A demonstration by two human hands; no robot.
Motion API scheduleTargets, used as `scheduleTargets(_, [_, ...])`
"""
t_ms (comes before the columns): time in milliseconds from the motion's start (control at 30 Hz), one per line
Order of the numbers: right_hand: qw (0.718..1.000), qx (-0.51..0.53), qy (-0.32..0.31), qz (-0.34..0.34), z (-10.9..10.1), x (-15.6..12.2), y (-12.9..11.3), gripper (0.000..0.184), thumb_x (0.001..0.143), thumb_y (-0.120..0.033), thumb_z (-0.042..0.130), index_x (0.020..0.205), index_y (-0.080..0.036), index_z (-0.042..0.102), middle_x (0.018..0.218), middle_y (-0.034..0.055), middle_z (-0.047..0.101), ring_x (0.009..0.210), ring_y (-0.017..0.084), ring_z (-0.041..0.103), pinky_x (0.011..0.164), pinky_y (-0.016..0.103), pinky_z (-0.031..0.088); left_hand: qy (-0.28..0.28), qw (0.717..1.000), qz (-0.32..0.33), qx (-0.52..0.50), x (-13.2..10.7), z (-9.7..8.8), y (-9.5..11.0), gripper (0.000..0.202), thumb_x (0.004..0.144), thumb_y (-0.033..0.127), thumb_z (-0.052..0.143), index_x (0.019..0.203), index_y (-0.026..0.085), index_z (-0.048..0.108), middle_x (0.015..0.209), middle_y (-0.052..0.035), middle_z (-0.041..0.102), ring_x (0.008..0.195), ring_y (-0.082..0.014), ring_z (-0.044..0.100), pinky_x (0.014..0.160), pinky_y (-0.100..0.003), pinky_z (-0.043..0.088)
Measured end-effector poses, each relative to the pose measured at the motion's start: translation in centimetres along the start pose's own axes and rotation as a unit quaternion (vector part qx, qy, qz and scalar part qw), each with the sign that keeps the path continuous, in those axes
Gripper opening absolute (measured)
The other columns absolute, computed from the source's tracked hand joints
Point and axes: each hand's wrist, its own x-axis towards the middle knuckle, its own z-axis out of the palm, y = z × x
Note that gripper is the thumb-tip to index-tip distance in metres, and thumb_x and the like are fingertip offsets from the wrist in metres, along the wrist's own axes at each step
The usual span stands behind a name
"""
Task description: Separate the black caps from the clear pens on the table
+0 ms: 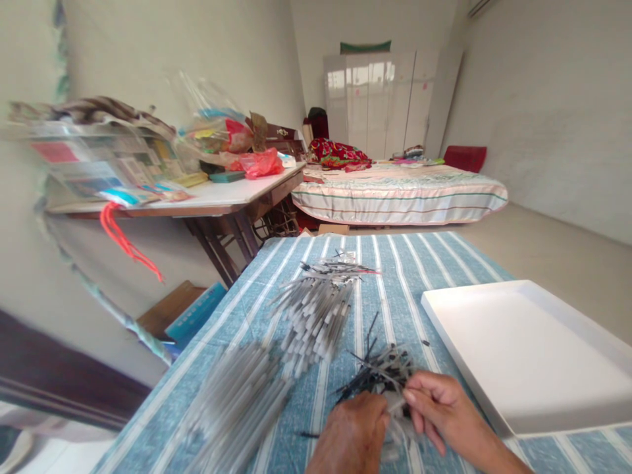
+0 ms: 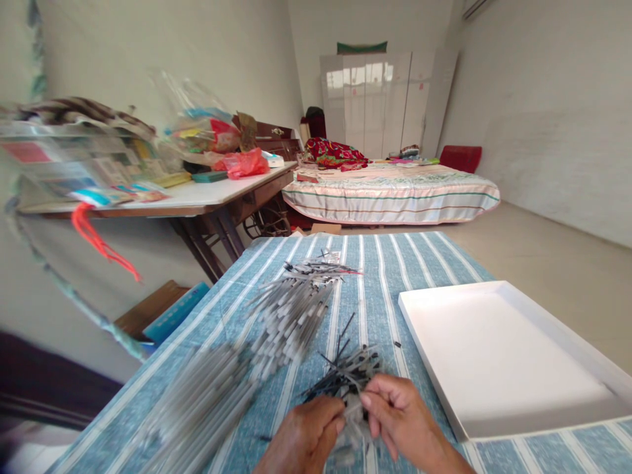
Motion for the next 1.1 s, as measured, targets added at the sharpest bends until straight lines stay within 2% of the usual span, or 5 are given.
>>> scheduleTargets(200, [0.992,0.087,0.095,-0.012,-1.2,0.1,-0.7,0.035,0.081,-0.044,0.051,0.063,-0.015,0.046,0.05,-0.0025,0.058,0.026,0.002,0.04,0.032,0.014,0.02,-0.036,0.997,-0.053,-0.045,-1.2,-5.3,-1.1,0.021,0.079,0.019,0.039,0.063,0.019,0.052,0.061,0.0025,0.053,0.06,-0.011,0.05,0.054,-0.019,0.033])
scheduleTargets(400, [0.984,0.088,0.153,-0.008,-1.8,0.6,-0.6,0.033,0.081,-0.044,0.051,0.064,-0.016,0.046,0.051,-0.0024,0.057,0.026,0.003,0.038,0.032,0.015,0.017,0.147,0.954,-0.199,-0.172,-2.3,-8.9,-4.6,0.013,0.073,0.028,0.051,0.067,0.017,0.055,0.052,0.0042,0.048,0.05,-0.0113,0.046,0.048,-0.021,0.033])
scheduleTargets(533, [0.987,-0.038,0.155,-0.033,-1.4,0.2,-0.8,0.03,0.08,-0.044,0.049,0.069,-0.017,0.05,0.048,-0.0042,0.05,0.032,0.005,0.036,0.034,0.018,0.023,0.269,0.849,-0.152,-0.428,-1.0,-7.5,-2.5,0.015,0.072,0.029,0.058,0.078,0.016,0.053,0.063,0.0004,0.058,0.053,-0.0106,0.048,0.05,-0.021,0.038])
scheduleTargets(733, [0.961,-0.188,0.075,-0.188,1.4,-1.6,-2.1,0.021,0.081,-0.035,0.049,0.072,-0.017,0.053,0.048,-0.0059,0.039,0.043,0.007,0.035,0.044,0.019,0.028,0.267,0.693,-0.067,-0.666,1.9,-3.6,3.7,0.011,0.074,0.02,0.058,0.081,0.016,0.049,0.074,-0.0015,0.059,0.059,-0.0088,0.051,0.054,-0.021,0.041])
scheduleTargets(1100, [0.982,0.17,-0.073,0.045,5.8,-2.3,-0.6,0.049,0.083,-0.059,0.034,0.061,-0.016,0.044,0.038,-0.0016,0.052,0.023,0.004,0.036,0.026,0.013,0.016,0.241,0.654,-0.146,-0.702,3.5,-0.7,5.7,0.022,0.073,0.033,0.059,0.078,0.021,0.041,0.058,0.0062,0.052,0.035,-0.0015,0.03,0.032,-0.011,0.018])
